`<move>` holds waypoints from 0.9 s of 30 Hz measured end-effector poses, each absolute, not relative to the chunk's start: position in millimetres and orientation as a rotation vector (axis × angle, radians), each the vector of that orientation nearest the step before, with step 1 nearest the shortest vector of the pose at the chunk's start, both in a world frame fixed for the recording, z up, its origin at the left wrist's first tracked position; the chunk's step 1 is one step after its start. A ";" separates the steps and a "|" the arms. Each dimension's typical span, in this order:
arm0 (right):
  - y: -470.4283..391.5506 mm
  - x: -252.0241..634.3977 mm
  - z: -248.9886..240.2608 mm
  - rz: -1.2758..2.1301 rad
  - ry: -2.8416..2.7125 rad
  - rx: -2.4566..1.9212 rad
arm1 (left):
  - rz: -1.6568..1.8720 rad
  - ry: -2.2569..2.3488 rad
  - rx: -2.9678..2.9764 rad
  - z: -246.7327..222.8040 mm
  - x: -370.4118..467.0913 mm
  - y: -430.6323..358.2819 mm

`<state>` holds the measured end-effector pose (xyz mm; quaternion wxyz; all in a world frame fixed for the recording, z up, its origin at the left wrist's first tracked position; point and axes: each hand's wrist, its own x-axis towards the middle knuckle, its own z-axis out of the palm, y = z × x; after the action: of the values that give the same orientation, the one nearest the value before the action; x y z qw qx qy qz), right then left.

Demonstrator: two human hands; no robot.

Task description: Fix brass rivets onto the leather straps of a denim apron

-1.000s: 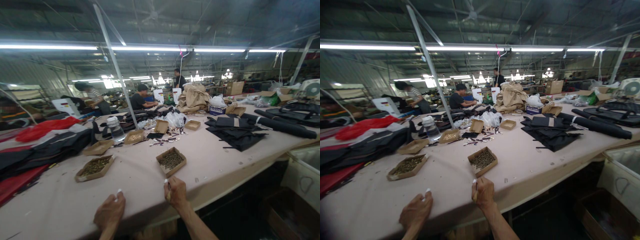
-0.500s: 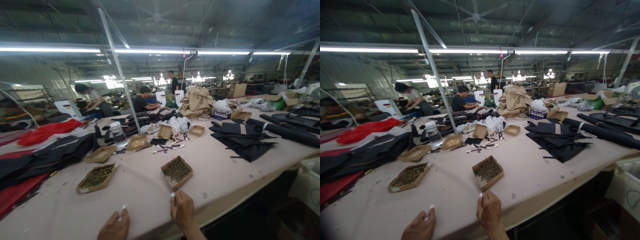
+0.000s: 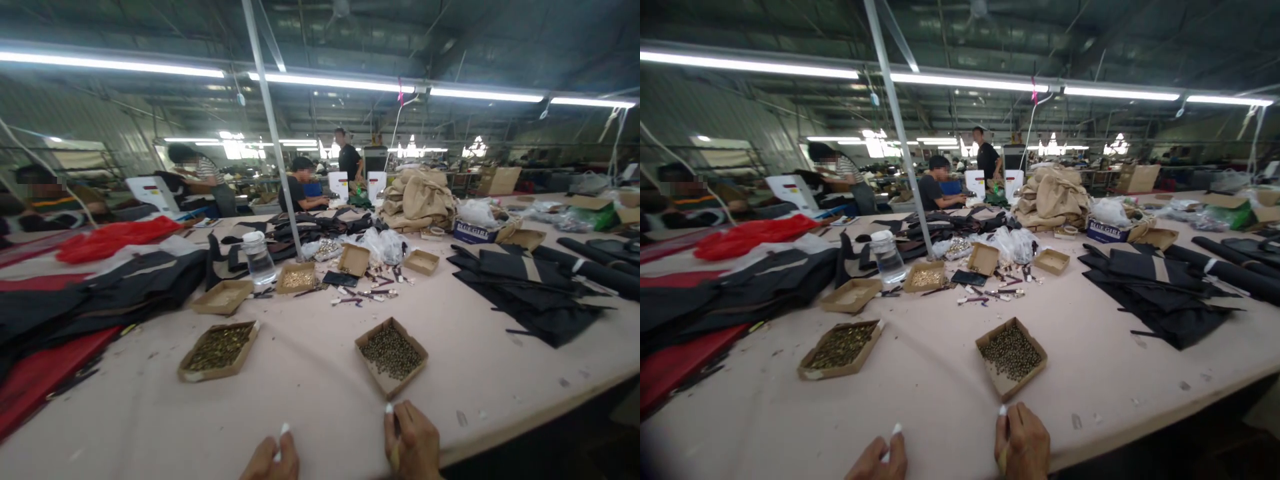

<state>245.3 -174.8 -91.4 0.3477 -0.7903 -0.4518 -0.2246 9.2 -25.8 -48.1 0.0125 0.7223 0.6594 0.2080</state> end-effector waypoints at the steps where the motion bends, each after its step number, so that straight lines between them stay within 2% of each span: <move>1: -179.5 247.1 -85.6 -0.565 -1.176 -2.065 | 0.650 2.087 2.258 -42.0 14.4 -30.3; 5: -183.0 276.6 -63.4 -0.519 -1.198 -2.119 | 0.546 2.045 2.329 -24.4 52.7 -33.0; 8: -182.8 294.5 -65.6 -0.518 -1.163 -2.133 | 0.524 2.034 2.373 -27.1 70.6 -31.3; 14: -184.0 297.2 -71.2 -0.574 -1.079 -2.151 | 0.569 1.984 2.414 -28.2 74.1 -33.4; 19: -185.9 300.9 -51.8 -0.435 -1.183 -2.185 | 0.585 2.012 2.428 -21.4 80.6 -38.5; 27: -189.8 302.1 -34.4 -0.418 -1.057 -2.329 | 0.660 1.959 2.447 -23.0 89.3 -32.6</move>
<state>302.1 -189.8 -34.4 0.2715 -0.8650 -0.3925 -0.1551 89.3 -32.6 -23.0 -0.0307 0.7636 0.6112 0.2059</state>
